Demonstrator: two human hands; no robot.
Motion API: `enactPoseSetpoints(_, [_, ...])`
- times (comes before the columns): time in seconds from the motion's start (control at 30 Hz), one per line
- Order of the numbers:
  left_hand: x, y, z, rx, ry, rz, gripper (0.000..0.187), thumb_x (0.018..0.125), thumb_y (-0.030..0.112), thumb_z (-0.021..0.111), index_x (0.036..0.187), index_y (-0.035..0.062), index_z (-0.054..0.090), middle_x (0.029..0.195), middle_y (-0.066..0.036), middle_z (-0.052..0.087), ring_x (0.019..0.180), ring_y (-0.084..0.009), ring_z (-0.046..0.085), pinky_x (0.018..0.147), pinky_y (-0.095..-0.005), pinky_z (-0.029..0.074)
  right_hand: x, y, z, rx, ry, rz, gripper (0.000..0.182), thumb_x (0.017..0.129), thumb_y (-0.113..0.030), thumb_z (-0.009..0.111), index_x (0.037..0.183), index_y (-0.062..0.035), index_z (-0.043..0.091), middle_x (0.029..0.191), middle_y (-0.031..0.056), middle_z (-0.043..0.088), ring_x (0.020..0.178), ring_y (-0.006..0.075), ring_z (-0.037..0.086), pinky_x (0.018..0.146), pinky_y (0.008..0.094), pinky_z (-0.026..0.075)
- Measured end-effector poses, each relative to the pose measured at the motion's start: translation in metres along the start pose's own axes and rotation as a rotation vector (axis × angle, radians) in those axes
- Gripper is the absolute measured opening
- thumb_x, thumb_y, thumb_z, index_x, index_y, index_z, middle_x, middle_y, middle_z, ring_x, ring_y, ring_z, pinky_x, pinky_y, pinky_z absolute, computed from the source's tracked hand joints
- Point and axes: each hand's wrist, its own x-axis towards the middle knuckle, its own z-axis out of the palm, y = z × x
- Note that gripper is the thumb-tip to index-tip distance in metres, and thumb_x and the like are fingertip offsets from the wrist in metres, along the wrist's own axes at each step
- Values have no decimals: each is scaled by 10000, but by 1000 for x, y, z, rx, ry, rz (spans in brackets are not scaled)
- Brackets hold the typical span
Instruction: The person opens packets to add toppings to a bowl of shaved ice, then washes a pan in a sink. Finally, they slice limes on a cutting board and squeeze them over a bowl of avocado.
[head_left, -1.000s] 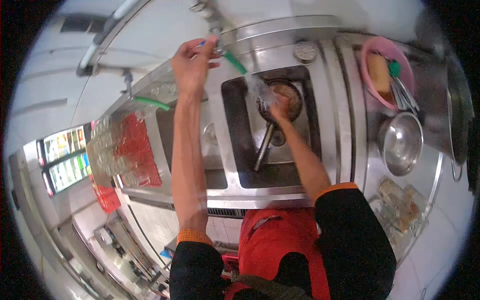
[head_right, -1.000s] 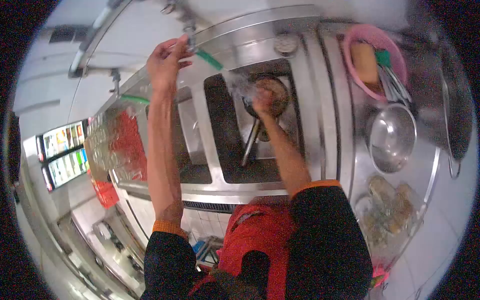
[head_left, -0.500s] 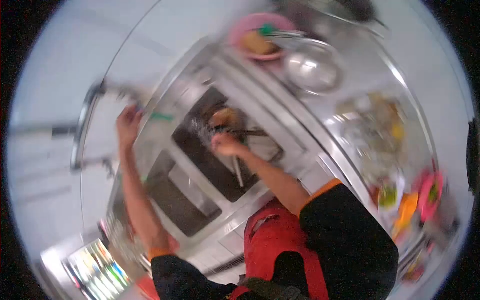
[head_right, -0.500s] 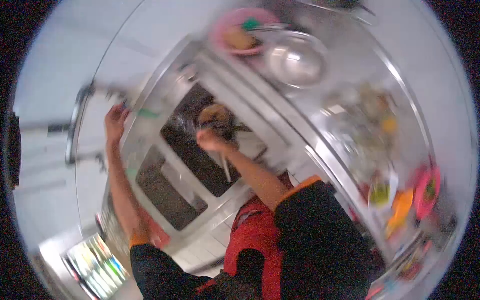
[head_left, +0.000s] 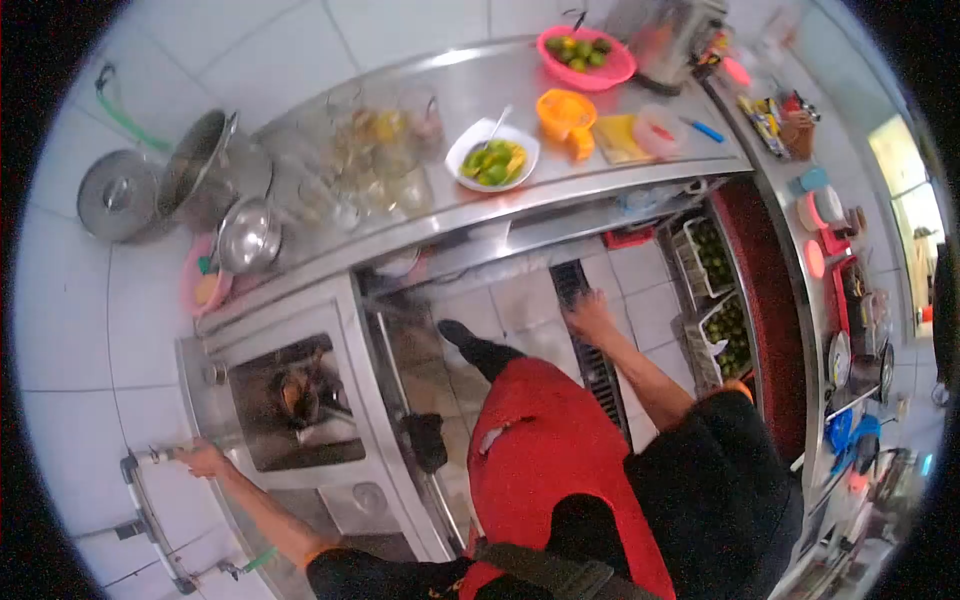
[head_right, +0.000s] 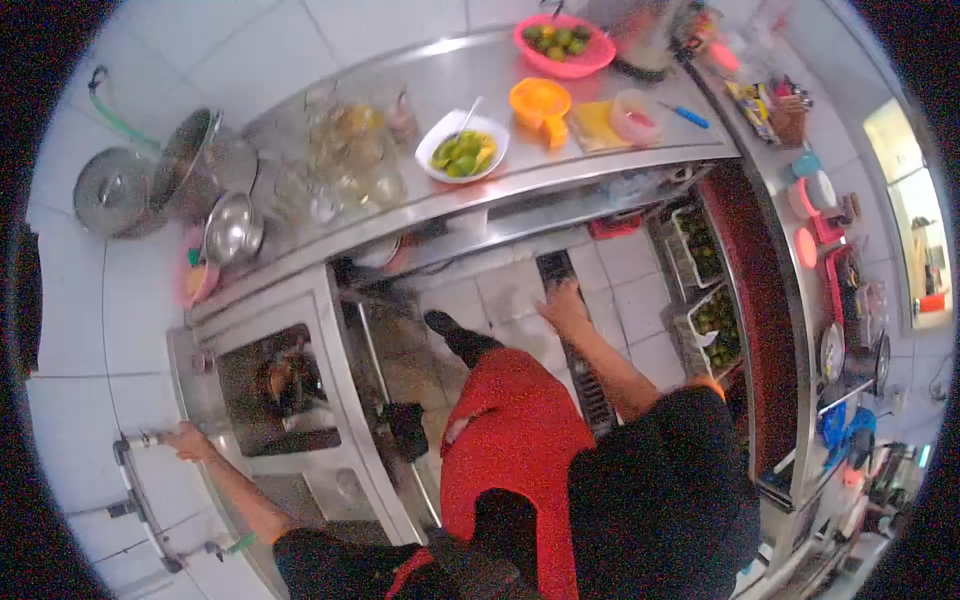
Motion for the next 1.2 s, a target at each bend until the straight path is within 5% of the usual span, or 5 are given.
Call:
enactPoseSetpoints(0.1, [-66, 121, -25, -401, 219, 396, 520, 890, 277, 652, 1275, -52, 539, 1270, -229, 573, 1176, -385, 543, 1036, -470, 395, -125, 101, 83, 743, -4, 419, 366, 818, -316, 671, 1095, -76, 682, 1061, 172, 679, 991, 390, 624, 885, 464, 489])
enactPoseSetpoints(0.43, [-389, 472, -189, -1206, -1025, 551, 299, 836, 253, 736, 1034, 35, 688, 1016, -146, 692, 931, -266, 660, 785, -356, 519, -221, 6, 31, 2381, -294, 937, 550, 1007, -357, 432, 1428, -4, 409, 1507, 154, 382, 1396, 254, 348, 1133, 353, 293])
enactPoseSetpoints(0.77, [-426, 793, -125, -1091, -941, 420, 509, 820, 356, 738, 1124, -26, 596, 966, -180, 681, 881, -284, 651, 791, -411, 509, -116, 211, 167, 1314, 157, 750, 393, 957, -332, 577, 1161, 0, 626, 953, 131, 701, 871, 225, 666, 784, 329, 514])
enactPoseSetpoints(0.87, [-409, 818, -128, -1161, -1661, -18, 308, 838, 104, 711, 1116, 34, 599, 894, -79, 649, 758, -174, 632, 622, -294, 528, -62, 262, 47, 1360, 515, 431, 256, 932, -246, 631, 1034, -15, 666, 814, 88, 695, 779, 146, 650, 720, 293, 508])
enactPoseSetpoints(1.2, [-454, 803, -96, -1645, -1621, -117, 312, 866, -63, 583, 1160, 36, 600, 1007, -45, 654, 876, -132, 633, 782, -290, 543, 216, 260, -73, 1069, 740, 364, 432, 782, -439, 744, 854, -16, 697, 666, 125, 659, 628, 302, 650, 620, 407, 509])
